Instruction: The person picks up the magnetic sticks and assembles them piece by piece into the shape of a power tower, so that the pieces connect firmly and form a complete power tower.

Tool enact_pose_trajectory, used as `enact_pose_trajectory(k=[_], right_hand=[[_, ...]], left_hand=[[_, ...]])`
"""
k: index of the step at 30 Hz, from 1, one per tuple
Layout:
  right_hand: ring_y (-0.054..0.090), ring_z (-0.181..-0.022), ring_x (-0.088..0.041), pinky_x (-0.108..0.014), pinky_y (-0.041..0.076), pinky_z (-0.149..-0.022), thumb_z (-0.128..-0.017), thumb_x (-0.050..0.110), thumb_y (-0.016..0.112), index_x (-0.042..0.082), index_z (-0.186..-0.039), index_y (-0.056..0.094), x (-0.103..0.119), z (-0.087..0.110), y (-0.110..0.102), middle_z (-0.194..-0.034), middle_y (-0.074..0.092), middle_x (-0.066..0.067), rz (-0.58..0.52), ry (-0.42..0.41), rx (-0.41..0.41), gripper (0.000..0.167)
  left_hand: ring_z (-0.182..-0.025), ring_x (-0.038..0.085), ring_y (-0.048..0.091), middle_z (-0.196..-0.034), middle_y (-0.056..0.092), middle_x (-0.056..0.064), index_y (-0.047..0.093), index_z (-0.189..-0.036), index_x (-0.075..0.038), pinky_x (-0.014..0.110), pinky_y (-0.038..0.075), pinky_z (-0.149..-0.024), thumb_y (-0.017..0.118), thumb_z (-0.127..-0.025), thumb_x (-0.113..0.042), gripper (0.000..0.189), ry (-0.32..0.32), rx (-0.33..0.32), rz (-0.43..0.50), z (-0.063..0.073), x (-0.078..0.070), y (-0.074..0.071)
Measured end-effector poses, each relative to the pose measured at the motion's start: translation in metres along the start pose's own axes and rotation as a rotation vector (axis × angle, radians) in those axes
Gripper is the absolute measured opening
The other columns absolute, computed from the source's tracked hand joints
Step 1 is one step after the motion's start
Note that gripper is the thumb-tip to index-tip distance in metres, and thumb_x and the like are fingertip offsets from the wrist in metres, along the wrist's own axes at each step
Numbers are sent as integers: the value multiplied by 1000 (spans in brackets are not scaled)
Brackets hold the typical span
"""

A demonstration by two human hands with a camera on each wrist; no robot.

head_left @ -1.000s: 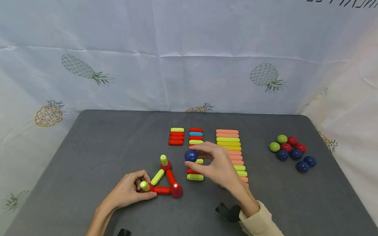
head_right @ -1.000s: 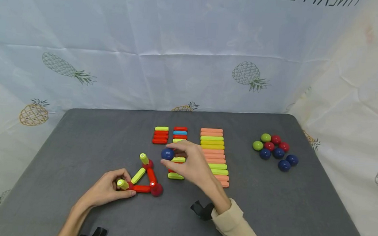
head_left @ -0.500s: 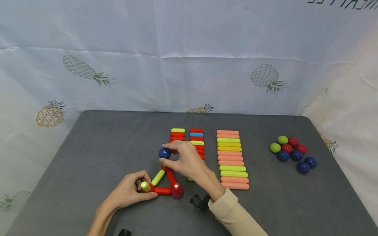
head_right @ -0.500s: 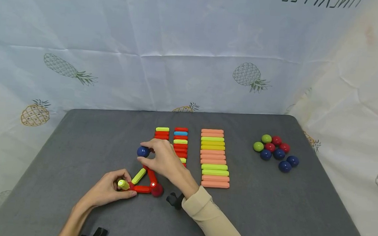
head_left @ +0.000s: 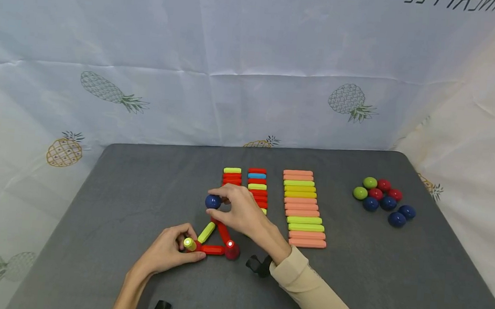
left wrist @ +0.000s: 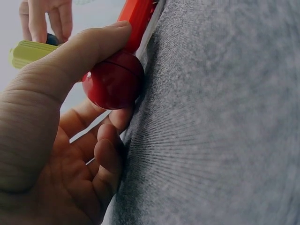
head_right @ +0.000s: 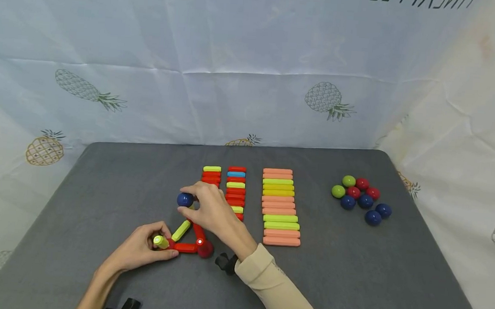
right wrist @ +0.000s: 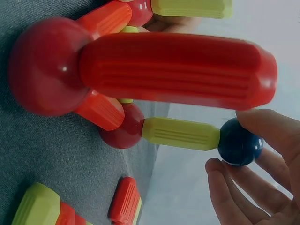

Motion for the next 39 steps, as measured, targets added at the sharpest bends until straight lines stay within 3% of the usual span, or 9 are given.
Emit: enact_pose_trajectory(k=[5,11,18,26,29,31,33,36,39], right_hand=[[73,-99,-23,-40,60,-89,-88,19,82,6,-133,67,0,5,-7,-122,73,-10,3,11,-12,50],[70,-103,-24,-40,60,-89,-85,21,85,6,-130,68,-11,20,-44,-123,73,-9,45,2,-114,51],[68,-109,-31,-50,59,-92,-85,14,84,5,-127,70,-63,57,-107,-123,72,-15,61,132,-236,45],[68,-107,-44,-59,57,-87,-89,11,79,-2,-126,68,-129,118,-185,-121,69,-27,235,292,-421,41],[68,-102,-43,-34,60,-83,-89,15,80,-1,-124,70,-151,151,-213,-116,71,-26,318,372,-531,39],[66,-99,-41,-15,51,-76,-88,16,80,0,-121,72,-166,173,-228,-113,72,-26,361,425,-597,38],[62,-96,-39,-9,38,-70,-88,17,80,1,-120,73,-181,194,-239,-111,72,-27,385,492,-644,37],[55,-95,-39,-23,43,-87,-87,13,80,-3,-118,73,-197,222,-250,-109,70,-31,392,573,-701,35],[50,-97,-42,-56,36,-105,-86,8,78,-8,-117,71,-207,242,-254,-110,66,-35,368,638,-727,36]], left_hand=[[-54,1,44,-68,55,-6,65,-89,-16,22,41,-51,90,-78,-31,32,9,-2,-1,0,0,0],[-54,1,43,-67,54,-5,65,-89,-17,22,40,-51,90,-77,-31,32,14,-3,-3,-1,-1,1],[-54,1,43,-67,53,-5,64,-89,-17,21,39,-52,91,-76,-31,32,8,-5,6,0,-1,1],[-54,2,44,-66,53,-4,64,-89,-17,22,39,-52,92,-75,-31,34,-12,-10,30,0,0,0],[-54,2,43,-66,54,-3,65,-89,-16,22,39,-52,92,-75,-31,34,-20,-5,36,0,-1,0],[-54,2,43,-67,54,-3,65,-89,-16,22,39,-52,92,-75,-31,34,-24,-2,37,0,-1,0],[-54,2,43,-67,54,-3,65,-89,-16,22,39,-52,92,-75,-31,34,-25,-1,35,1,-1,0],[-54,2,43,-67,54,-4,65,-89,-16,22,39,-52,92,-75,-31,34,-25,3,30,1,-1,-1],[-54,2,43,-67,53,-4,65,-89,-16,22,39,-52,92,-76,-32,34,-25,7,29,1,-2,-1]])
Point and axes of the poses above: each hand's wrist, its own z-axis away from the middle knuckle, its own y-axis out of the palm, x = y × z, the point moved 10 cm from there along -z, towards the middle knuckle
